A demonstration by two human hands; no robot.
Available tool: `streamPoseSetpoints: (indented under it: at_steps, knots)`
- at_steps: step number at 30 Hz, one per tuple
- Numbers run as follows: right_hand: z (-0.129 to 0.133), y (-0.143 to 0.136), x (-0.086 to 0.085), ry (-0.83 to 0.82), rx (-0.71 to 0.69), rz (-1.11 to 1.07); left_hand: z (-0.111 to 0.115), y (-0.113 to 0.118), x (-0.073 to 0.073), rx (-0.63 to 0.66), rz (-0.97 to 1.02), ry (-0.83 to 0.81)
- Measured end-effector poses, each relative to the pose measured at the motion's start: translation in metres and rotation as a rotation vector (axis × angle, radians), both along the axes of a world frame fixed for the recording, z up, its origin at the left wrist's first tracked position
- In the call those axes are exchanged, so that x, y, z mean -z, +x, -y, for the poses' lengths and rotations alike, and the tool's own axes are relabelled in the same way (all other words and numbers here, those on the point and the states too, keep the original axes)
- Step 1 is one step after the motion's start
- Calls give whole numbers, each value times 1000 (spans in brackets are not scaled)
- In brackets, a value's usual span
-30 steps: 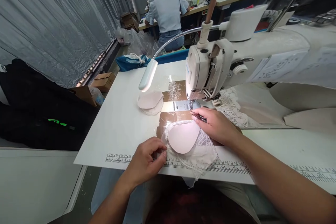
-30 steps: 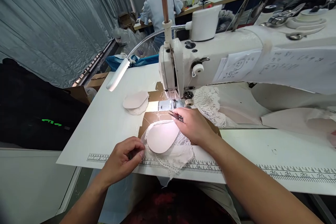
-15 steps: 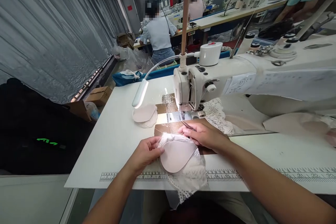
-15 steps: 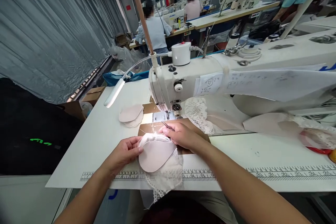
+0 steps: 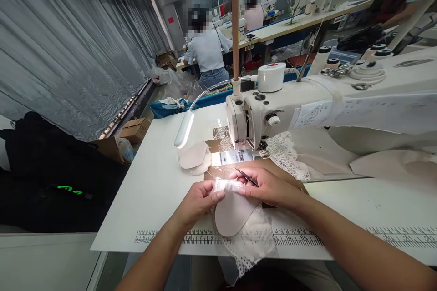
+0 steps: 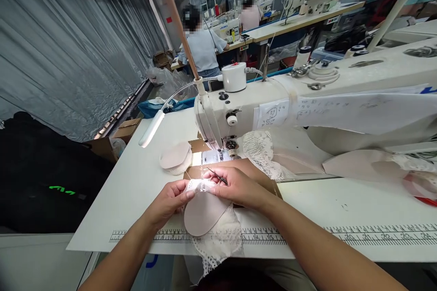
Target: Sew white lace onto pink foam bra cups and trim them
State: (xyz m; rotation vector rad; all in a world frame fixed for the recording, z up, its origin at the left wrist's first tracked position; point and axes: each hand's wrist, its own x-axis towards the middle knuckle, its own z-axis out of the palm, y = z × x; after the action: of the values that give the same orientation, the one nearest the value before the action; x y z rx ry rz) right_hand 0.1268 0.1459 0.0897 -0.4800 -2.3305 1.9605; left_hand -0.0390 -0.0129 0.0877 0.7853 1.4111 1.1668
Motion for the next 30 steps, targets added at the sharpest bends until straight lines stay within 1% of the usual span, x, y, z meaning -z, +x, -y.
streamPoseSetpoints:
  at_steps: [2, 3, 5, 7, 8, 10, 12, 14, 16, 18, 22, 25, 30]
  knots:
    - [0, -1, 1, 4, 3, 2, -4, 0, 1, -19, -55, 15]
    - [0, -1, 1, -20, -1, 6, -5, 0, 1, -20, -78, 35]
    - [1, -3, 2, -73, -9, 11, -9, -1, 1, 2, -115, 101]
    - [2, -5, 3, -65, -11, 22, -12, -1, 0, 40, -113, 184]
    - [3, -6, 3, -29, -3, 26, -14, -1, 0, 58, -83, 205]
    - [5, -7, 1, 61, 21, 24, -17, -1, 0, 87, 24, 193]
    - [7, -8, -2, 126, 36, 10, -21, 0, 0, 111, 134, 144]
    - [8, -7, -4, 170, 34, 3, -25, 0, 2, 122, 167, 83]
    - [8, -5, -5, 202, 32, -7, -28, 1, 4, 118, 140, 40]
    - [5, -2, -6, 239, 49, -31, -31, 2, 8, 107, 99, 33]
    - [-1, 2, -6, 298, 85, -29, -30, 1, 15, 67, -26, 122]
    - [-2, 0, -5, 297, 69, 9, -29, 0, 18, 49, -92, 153]
    - [2, -7, -5, 319, 10, 120, -29, -3, 17, 40, -61, 178]
